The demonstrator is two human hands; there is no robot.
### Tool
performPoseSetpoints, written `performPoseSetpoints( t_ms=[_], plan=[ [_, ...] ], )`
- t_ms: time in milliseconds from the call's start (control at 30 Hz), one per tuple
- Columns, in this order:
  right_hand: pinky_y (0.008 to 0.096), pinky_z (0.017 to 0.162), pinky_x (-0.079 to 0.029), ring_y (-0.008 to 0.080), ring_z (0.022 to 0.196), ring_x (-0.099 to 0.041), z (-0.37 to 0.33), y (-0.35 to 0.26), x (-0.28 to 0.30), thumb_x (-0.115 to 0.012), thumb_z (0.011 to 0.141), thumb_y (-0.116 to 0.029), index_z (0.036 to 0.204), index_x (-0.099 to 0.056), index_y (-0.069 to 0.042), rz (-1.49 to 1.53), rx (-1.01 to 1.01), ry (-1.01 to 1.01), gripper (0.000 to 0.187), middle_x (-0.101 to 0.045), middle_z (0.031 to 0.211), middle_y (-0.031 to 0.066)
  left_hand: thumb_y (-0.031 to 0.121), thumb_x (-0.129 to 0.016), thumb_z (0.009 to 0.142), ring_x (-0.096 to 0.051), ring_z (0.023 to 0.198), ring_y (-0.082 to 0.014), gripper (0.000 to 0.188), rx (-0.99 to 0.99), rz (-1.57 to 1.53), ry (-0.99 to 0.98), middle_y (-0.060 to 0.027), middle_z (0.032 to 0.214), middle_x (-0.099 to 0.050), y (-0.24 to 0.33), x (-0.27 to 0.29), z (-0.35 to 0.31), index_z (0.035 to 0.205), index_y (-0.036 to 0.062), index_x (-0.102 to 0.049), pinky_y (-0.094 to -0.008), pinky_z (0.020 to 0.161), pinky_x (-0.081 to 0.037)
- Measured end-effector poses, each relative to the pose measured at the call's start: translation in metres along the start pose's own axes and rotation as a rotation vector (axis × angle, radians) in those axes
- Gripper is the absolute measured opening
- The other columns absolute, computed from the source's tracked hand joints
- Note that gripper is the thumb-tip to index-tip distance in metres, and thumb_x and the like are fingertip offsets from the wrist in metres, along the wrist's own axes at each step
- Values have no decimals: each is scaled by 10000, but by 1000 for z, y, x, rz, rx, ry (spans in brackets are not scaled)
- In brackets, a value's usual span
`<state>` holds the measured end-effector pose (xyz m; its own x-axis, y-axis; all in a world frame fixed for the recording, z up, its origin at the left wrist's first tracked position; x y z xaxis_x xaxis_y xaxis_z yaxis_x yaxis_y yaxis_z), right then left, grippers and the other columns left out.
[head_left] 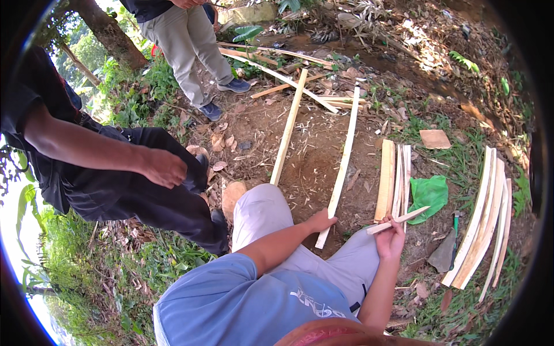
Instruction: The person sits on the ground and arranges several wooden planks into a rectangular frame. They pick up planks, align them, and place them on the ground to form a structure.
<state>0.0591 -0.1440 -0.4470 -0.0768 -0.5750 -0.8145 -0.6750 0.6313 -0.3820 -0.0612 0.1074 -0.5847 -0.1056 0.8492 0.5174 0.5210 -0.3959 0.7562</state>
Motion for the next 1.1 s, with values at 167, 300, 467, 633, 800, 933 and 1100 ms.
performPoseSetpoints(
  t_ms=[167,300,467,633,800,933,1100],
  plan=[
    [366,940,-497,225,956,-594,1,-2,3,-616,907,-88,1146,-617,21,-4,-4,-8,263,-606,982,90,432,-650,938,-628,1170,-465,686,22,6,-17,-352,1238,-631,5,-1,0,1281,-144,-507,-482,997,-501],
    [376,937,-494,228,958,-597,5,3,2,-617,907,-99,1148,-620,11,-7,-24,-25,265,-610,986,87,429,-650,939,-629,1170,-463,678,-3,5,-13,-346,1231,-635,-9,-2,6,1281,-141,-512,-479,996,-502],
    [385,935,-488,227,964,-601,7,2,8,-619,911,-110,1157,-624,-9,-26,-17,-14,266,-617,994,75,429,-650,939,-627,1172,-463,642,-35,-9,6,-333,1234,-638,-1,-3,3,1265,-114,-545,-481,994,-503],
    [390,943,-481,223,963,-603,9,5,10,-605,922,-131,1169,-619,-18,-33,-26,-21,271,-618,988,68,437,-652,938,-624,1167,-473,632,13,6,3,-335,1233,-638,-2,2,1,1245,-108,-556,-497,987,-504],
    [408,953,-491,228,962,-612,14,2,22,-594,931,-129,1187,-610,-32,-25,-16,26,275,-631,994,79,427,-659,943,-630,1158,-475,612,8,-4,-78,-345,1197,-651,6,-1,2,1223,-108,-558,-503,981,-497],
    [435,985,-464,248,1018,-608,8,4,3,-626,927,-111,1200,-626,-71,6,-51,-7,276,-642,1033,96,432,-663,951,-631,1169,-472,615,12,-37,-44,-340,1195,-660,-2,2,1,1234,-102,-545,-502,982,-494],
    [486,991,-497,290,1028,-606,6,-3,8,-588,835,-25,1279,-581,-47,7,-6,-21,446,-623,1048,139,446,-669,956,-623,1177,-485,630,17,-10,-20,-363,1193,-652,10,2,-1,1231,-106,-538,-504,983,-492]
  ],
)
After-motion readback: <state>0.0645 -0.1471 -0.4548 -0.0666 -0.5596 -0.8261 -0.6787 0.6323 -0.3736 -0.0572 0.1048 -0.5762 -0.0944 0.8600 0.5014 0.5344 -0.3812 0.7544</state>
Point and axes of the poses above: each hand's wrist, its own z-axis towards the middle knuckle, its own x-axis out of the back of the hand, y = z × x, the point moved 6 cm from there along z, towards the middle knuckle
